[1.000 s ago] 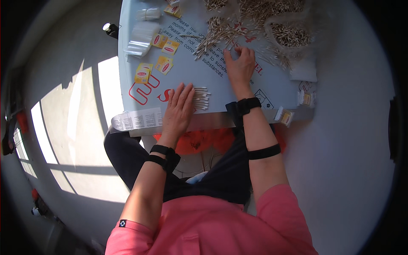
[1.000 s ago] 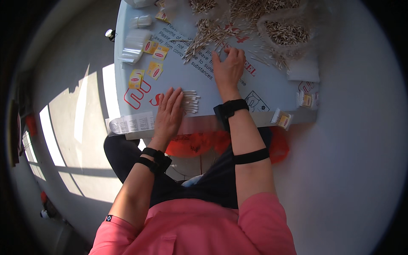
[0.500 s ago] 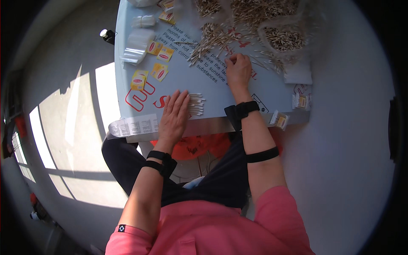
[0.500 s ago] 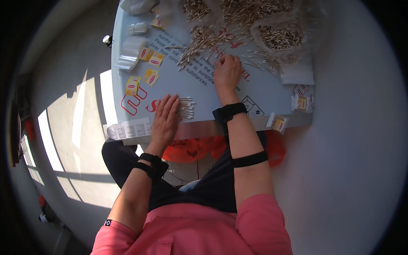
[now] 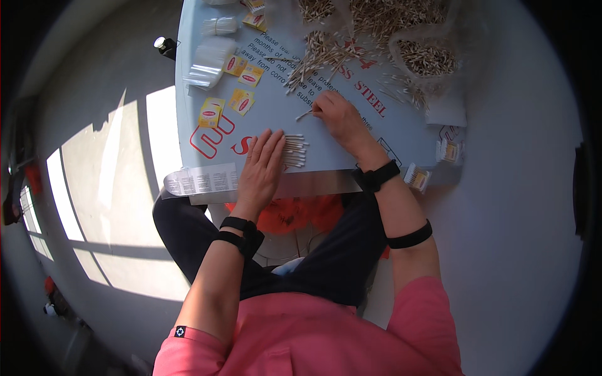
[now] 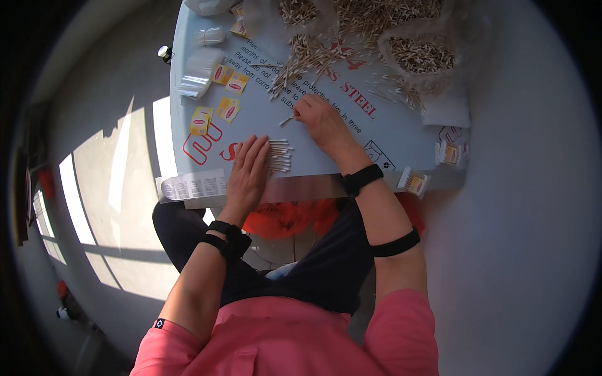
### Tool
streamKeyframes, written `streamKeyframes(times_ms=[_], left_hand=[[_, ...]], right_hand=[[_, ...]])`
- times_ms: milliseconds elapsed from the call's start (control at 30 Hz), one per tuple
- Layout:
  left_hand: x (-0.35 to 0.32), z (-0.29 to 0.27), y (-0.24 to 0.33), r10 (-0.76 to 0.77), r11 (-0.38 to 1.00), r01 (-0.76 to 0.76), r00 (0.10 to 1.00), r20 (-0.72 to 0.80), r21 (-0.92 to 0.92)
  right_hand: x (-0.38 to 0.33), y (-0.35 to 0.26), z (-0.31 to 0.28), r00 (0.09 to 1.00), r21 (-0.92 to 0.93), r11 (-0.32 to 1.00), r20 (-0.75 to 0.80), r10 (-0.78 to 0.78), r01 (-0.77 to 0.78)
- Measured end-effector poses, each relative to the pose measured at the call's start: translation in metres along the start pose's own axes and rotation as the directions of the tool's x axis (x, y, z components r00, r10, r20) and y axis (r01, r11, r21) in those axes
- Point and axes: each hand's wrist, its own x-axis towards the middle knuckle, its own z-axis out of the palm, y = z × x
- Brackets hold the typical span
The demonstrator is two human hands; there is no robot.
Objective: Sorting cotton swabs and placing them into individual plastic bags.
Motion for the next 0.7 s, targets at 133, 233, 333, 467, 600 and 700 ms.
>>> streamKeyframes(times_ms=[133, 233, 333, 467, 600, 700], left_hand=[[0.001, 0.003, 0.003, 0.015, 1.0, -0.014, 1.0, -0.018, 0.004], [0.001, 0.004, 0.0, 0.007, 1.0, -0.007, 1.0, -0.011, 0.007], [-0.001, 0.006, -0.002, 0.02, 0.999, -0.02, 1.0, -0.024, 0.027], [0.0, 0.003, 0.001, 0.015, 1.0, -0.017, 0.999, -0.046, -0.026], [0.0, 0.007, -0.005, 0.04, 0.999, -0.04, 0.995, -0.087, 0.0], [0.0, 0.007, -0.004, 0.039, 0.999, -0.04, 0.996, -0.084, -0.01]], right_hand=[[0.001, -0.001, 0.011, 0.986, -0.228, 0.962, -0.046, -0.163, 0.148], [-0.011, 0.003, 0.011, 0.994, -0.218, 0.97, 0.008, -0.109, 0.108], [-0.021, 0.006, 0.01, 1.0, -0.153, 0.988, 0.017, 0.005, -0.002], [-0.016, -0.006, 0.007, 0.995, -0.053, 0.993, -0.003, 0.103, -0.103], [0.001, -0.018, 0.008, 0.99, -0.104, 0.984, -0.014, 0.143, -0.143], [0.008, -0.017, 0.019, 0.921, -0.077, 0.942, -0.252, 0.298, -0.326]])
